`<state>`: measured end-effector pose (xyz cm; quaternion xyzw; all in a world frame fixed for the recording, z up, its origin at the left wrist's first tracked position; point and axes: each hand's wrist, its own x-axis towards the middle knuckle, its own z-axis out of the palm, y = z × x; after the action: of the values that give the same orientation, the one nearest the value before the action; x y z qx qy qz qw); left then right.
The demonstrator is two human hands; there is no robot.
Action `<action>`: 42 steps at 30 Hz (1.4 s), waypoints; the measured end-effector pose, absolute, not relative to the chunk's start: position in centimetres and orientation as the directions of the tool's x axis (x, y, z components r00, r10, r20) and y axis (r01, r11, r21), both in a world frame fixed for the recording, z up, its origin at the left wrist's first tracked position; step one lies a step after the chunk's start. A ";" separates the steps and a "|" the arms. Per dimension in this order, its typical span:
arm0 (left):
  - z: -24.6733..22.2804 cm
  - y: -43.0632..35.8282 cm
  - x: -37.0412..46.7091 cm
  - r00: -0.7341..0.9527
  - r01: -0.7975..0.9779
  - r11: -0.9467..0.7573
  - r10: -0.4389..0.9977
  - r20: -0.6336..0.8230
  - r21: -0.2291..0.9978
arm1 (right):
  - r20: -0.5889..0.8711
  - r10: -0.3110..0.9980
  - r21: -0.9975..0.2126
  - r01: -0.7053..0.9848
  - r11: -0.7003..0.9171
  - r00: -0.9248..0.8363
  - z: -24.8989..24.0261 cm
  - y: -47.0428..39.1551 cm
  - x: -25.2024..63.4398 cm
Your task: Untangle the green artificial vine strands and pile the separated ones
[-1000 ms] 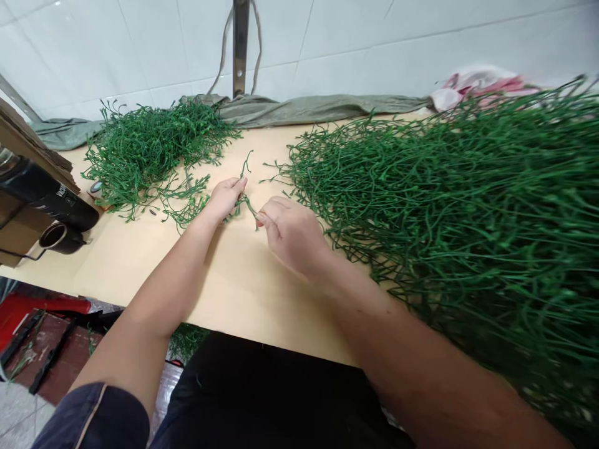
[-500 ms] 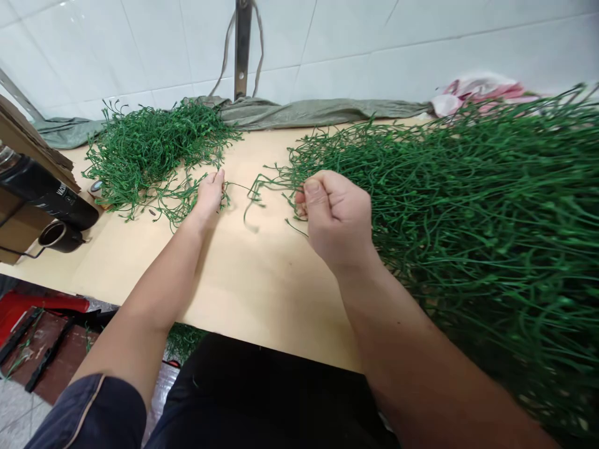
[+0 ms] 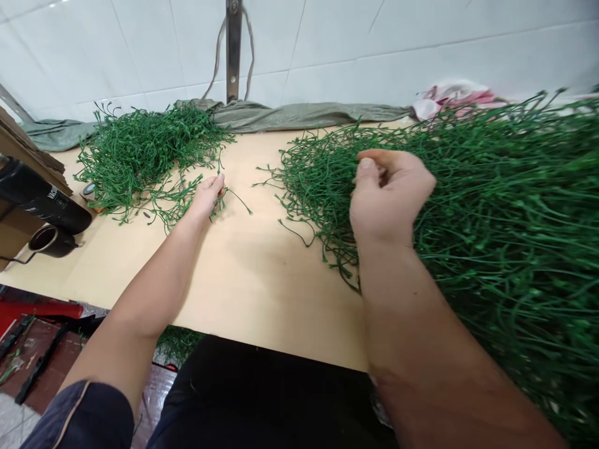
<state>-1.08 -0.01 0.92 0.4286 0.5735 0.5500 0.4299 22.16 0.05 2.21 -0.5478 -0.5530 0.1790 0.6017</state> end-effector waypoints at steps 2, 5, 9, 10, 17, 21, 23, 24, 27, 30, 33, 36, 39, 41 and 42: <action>0.9 -0.1 -1.0 -0.231 0.008 0.024 0.973 -0.022 1.000 | 0.518 0.782 -0.786 0.554 0.275 0.348 2.4 0.0 23.2; 1.0 -0.5 -0.6 -0.170 -0.004 0.036 0.985 -0.036 0.999 | 0.617 0.717 -0.617 0.765 0.184 0.324 2.5 -0.2 23.7; 1.3 -1.0 0.0 -0.085 -0.044 0.030 0.996 -0.034 0.999 | 0.723 0.677 -0.477 0.807 0.348 0.135 1.1 -0.2 21.5; 1.3 -1.1 0.2 -0.065 -0.056 0.026 0.997 -0.030 0.998 | 0.714 0.698 -0.472 0.773 0.424 0.053 0.6 -0.3 20.6; 1.9 -1.8 1.6 0.011 0.024 0.018 1.000 -0.018 1.000 | 0.466 0.809 -0.644 0.490 0.587 -0.357 -0.5 -2.6 16.1; 2.1 -2.1 2.1 -0.015 0.075 0.040 0.999 -0.039 0.996 | 0.490 0.804 -0.667 0.450 0.594 -0.337 0.6 -3.2 16.5; 2.1 -2.1 2.2 -0.029 0.090 0.051 0.998 -0.049 0.995 | 0.529 0.792 -0.650 0.454 0.609 -0.304 0.9 -3.3 16.7; 2.1 -2.0 2.2 -0.029 0.099 0.046 0.999 -0.043 0.994 | 0.547 0.783 -0.630 0.472 0.617 -0.295 1.0 -3.4 16.7; 2.0 -1.5 2.3 -0.011 0.134 0.001 1.000 0.000 0.991 | 0.592 0.743 -0.526 0.548 0.650 -0.312 1.0 -3.9 16.2; 1.5 -1.0 2.6 -0.027 0.165 -0.037 0.999 0.042 0.986 | 0.602 0.707 -0.416 0.610 0.675 -0.372 0.8 -4.1 15.7; 0.8 -0.3 2.5 -0.072 0.209 -0.043 0.996 0.060 0.977 | 0.569 0.707 -0.365 0.641 0.675 -0.420 0.9 -4.3 15.7; 0.2 0.7 1.2 -0.264 0.292 -0.007 0.961 0.088 0.956 | 0.579 0.673 -0.355 0.601 0.716 -0.460 1.4 -5.5 15.4; 0.0 1.3 -1.2 -0.542 0.297 0.050 0.831 0.125 0.954 | 0.611 0.616 -0.387 0.492 0.780 -0.497 1.8 -6.8 14.9; 0.3 1.1 -2.1 -0.534 0.212 0.033 0.841 0.087 0.977 | 0.625 0.649 -0.454 0.474 0.754 -0.434 1.7 -6.6 15.0; 0.4 0.8 -2.3 -0.481 0.165 0.030 0.875 0.054 0.986 | 0.628 0.690 -0.501 0.492 0.712 -0.360 1.6 -6.0 15.4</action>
<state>-2.28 0.84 0.45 0.4024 0.6462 0.5685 0.3121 15.41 -6.03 1.59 -0.3620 -0.8166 0.1139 0.4349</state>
